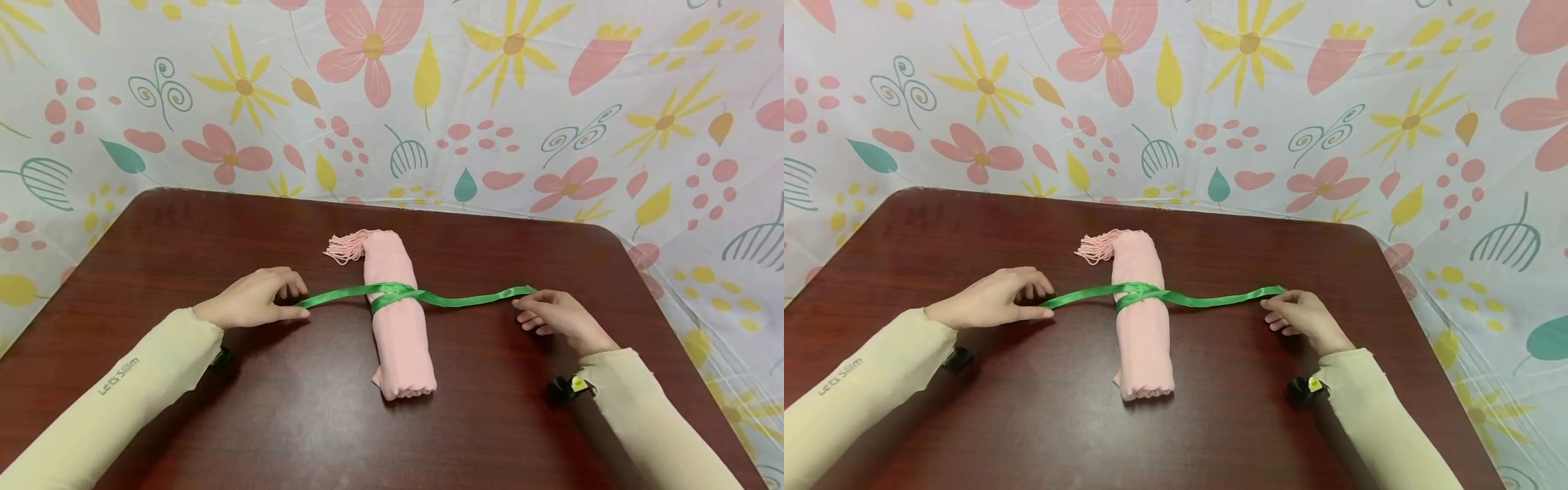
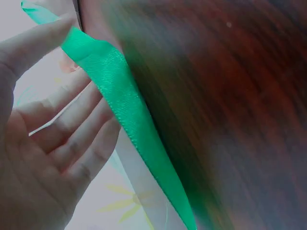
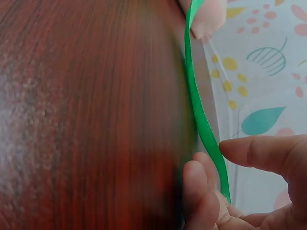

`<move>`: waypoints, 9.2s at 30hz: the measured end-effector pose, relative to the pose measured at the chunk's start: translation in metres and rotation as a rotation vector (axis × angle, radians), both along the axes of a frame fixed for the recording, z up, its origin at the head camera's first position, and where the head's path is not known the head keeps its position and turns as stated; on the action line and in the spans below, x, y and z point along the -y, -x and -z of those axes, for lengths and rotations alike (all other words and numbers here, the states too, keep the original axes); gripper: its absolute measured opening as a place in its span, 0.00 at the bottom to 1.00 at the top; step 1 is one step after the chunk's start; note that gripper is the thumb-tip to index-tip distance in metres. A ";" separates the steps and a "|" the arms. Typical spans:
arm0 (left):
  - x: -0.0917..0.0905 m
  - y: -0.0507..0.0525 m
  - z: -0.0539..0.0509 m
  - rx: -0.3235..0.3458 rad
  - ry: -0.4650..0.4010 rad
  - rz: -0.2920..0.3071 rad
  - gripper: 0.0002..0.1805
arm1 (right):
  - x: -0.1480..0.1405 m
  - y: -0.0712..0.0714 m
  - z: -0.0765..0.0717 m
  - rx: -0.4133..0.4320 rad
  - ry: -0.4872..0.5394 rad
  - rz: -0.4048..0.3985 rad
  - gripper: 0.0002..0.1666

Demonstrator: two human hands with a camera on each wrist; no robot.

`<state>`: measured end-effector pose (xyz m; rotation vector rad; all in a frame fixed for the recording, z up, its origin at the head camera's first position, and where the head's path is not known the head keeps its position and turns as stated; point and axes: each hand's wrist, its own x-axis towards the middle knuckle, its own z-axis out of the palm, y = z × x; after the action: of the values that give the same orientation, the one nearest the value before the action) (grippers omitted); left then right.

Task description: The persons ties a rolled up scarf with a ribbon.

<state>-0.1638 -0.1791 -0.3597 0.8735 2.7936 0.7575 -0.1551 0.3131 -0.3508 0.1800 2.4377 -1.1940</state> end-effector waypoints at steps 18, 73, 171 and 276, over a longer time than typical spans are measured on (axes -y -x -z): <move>-0.026 -0.013 -0.012 0.097 -0.034 -0.197 0.23 | 0.028 -0.011 -0.012 -0.051 0.012 -0.058 0.24; -0.070 -0.006 -0.006 0.349 0.040 -0.333 0.18 | 0.090 0.026 0.004 0.031 -0.065 -0.114 0.18; -0.123 0.010 -0.020 0.213 -1.028 -0.096 0.07 | 0.175 0.017 -0.022 -0.197 0.622 -0.058 0.14; -0.113 0.006 -0.010 0.183 -0.702 -0.068 0.04 | 0.177 0.017 -0.028 -0.208 0.831 0.014 0.07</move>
<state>-0.1699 -0.0656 -0.3493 0.7301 2.4050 1.7821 -0.1725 0.1360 -0.3232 -0.1823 1.8785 -2.1903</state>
